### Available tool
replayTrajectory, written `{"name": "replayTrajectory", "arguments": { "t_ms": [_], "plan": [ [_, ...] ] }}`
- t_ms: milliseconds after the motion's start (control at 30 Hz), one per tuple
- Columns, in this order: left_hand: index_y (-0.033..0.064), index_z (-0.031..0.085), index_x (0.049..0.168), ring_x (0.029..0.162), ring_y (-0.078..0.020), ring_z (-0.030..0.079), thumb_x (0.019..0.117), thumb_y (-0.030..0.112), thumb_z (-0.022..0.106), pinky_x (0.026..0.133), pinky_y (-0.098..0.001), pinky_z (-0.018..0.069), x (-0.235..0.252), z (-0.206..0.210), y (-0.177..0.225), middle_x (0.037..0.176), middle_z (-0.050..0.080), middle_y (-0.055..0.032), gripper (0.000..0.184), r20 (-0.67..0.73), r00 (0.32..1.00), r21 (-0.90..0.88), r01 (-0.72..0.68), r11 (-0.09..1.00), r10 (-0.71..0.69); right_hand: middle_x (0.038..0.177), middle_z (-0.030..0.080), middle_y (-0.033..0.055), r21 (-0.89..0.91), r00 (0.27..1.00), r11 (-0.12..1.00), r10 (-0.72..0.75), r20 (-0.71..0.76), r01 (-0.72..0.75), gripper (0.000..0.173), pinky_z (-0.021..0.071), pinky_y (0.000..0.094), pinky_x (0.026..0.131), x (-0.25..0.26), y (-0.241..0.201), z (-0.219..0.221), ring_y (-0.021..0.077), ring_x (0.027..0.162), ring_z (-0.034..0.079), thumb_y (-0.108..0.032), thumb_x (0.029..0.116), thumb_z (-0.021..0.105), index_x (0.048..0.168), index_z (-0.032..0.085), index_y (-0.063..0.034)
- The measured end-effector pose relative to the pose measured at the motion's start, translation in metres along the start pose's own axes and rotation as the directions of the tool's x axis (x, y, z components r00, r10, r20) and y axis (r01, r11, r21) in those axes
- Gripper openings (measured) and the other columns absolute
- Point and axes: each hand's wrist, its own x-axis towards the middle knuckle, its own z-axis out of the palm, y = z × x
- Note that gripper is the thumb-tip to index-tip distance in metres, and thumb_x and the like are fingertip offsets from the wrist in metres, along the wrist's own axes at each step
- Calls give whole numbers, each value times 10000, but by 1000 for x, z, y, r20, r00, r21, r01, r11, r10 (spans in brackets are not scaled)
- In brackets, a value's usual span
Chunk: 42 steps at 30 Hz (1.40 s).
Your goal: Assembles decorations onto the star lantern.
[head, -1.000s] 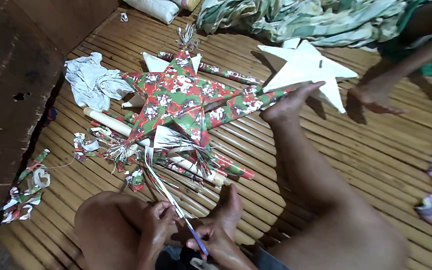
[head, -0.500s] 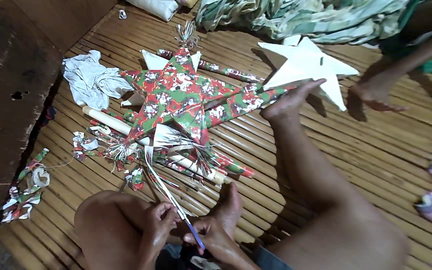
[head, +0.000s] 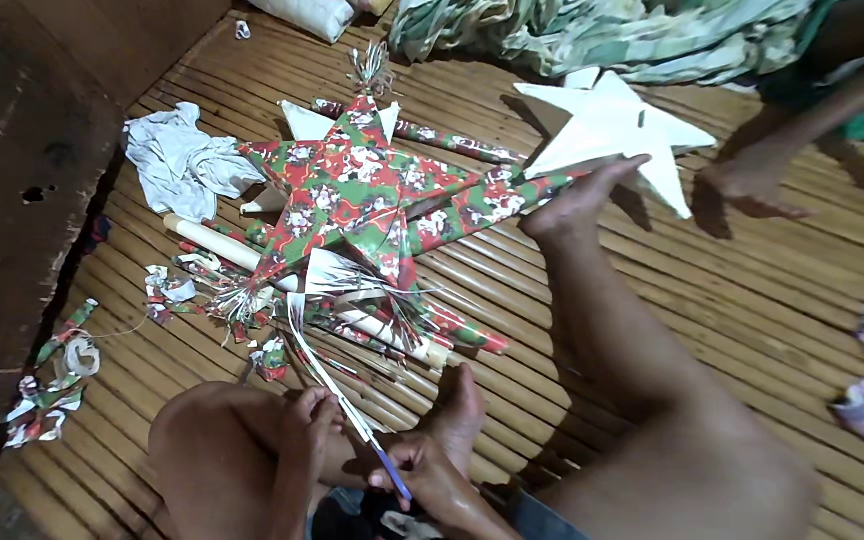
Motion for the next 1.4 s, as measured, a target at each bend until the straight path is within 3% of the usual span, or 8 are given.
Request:
{"name": "replayTrajectory", "arguments": {
  "t_ms": [33, 67, 100, 133, 200, 300, 700, 1400],
  "plan": [
    [-58, 611, 1076, 740, -89, 666, 1037, 58, 494, 701, -258, 577, 0, 1, 0, 846, 641, -55, 169, 0, 1000, -2, 0, 1000, 0, 864, 662, 174, 35, 993, 993, -111, -40, 112, 187, 485, 222, 804, 34, 39, 17, 134, 762, 615, -9, 1031, 547, 1048, 637, 155],
    [-57, 607, 1074, 743, -87, 666, 1035, 53, 489, 703, -259, 576, 0, 1, 0, 845, 643, -53, 165, 3, 1000, -3, 2, 1000, -2, 655, 622, 116, 162, 891, 883, -408, -200, 441, 218, 480, 199, 600, 92, 106, 48, 87, 572, 572, -22, 967, 651, 806, 640, 124],
    [-56, 605, 1074, 750, -94, 669, 1039, 53, 491, 707, -265, 576, 0, 1, -1, 851, 649, -58, 162, 9, 1000, -5, 7, 1000, -7, 577, 606, 20, 311, 772, 707, -563, -297, 635, 250, 453, 157, 500, 148, 157, 73, 15, 498, 549, -68, 912, 710, 695, 636, 33],
    [-53, 607, 1072, 755, -98, 671, 1040, 54, 496, 711, -269, 576, 1, 0, -2, 855, 655, -61, 157, 19, 1000, 0, 8, 1000, -8, 576, 613, -61, 395, 762, 652, -576, -296, 647, 260, 447, 141, 488, 179, 181, 86, -31, 496, 546, -165, 893, 745, 678, 645, -60],
    [-43, 617, 1058, 754, -89, 667, 1035, 53, 503, 712, -259, 571, 1, 0, -4, 850, 659, -50, 151, 38, 999, 19, -7, 1000, 6, 585, 608, -109, 430, 826, 707, -512, -237, 562, 263, 456, 148, 505, 190, 187, 88, -48, 505, 540, -263, 880, 772, 694, 663, -113],
    [-39, 626, 1038, 749, -77, 658, 1025, 39, 516, 720, -247, 563, 1, 0, -4, 834, 656, -34, 135, 53, 998, 45, -21, 999, 18, 589, 611, -97, 428, 867, 755, -456, -201, 497, 264, 464, 158, 515, 186, 177, 83, -34, 508, 548, -279, 890, 767, 716, 670, -107],
    [-49, 614, 1061, 756, -77, 660, 1035, 41, 513, 724, -245, 566, -1, 2, -1, 850, 649, -43, 138, 32, 999, 71, 18, 997, -20, 571, 600, -97, 458, 863, 733, -455, -219, 503, 285, 447, 153, 501, 190, 173, 85, -33, 489, 534, -236, 894, 769, 675, 629, -120],
    [-37, 627, 1041, 748, -83, 646, 1026, 49, 528, 712, -247, 554, -2, 2, -2, 844, 640, -44, 132, 68, 997, 89, 22, 996, -28, 606, 627, -60, 478, 873, 733, -439, -211, 484, 275, 472, 173, 500, 198, 161, 82, -3, 501, 562, -231, 924, 748, 718, 627, -95]
  ]
}}
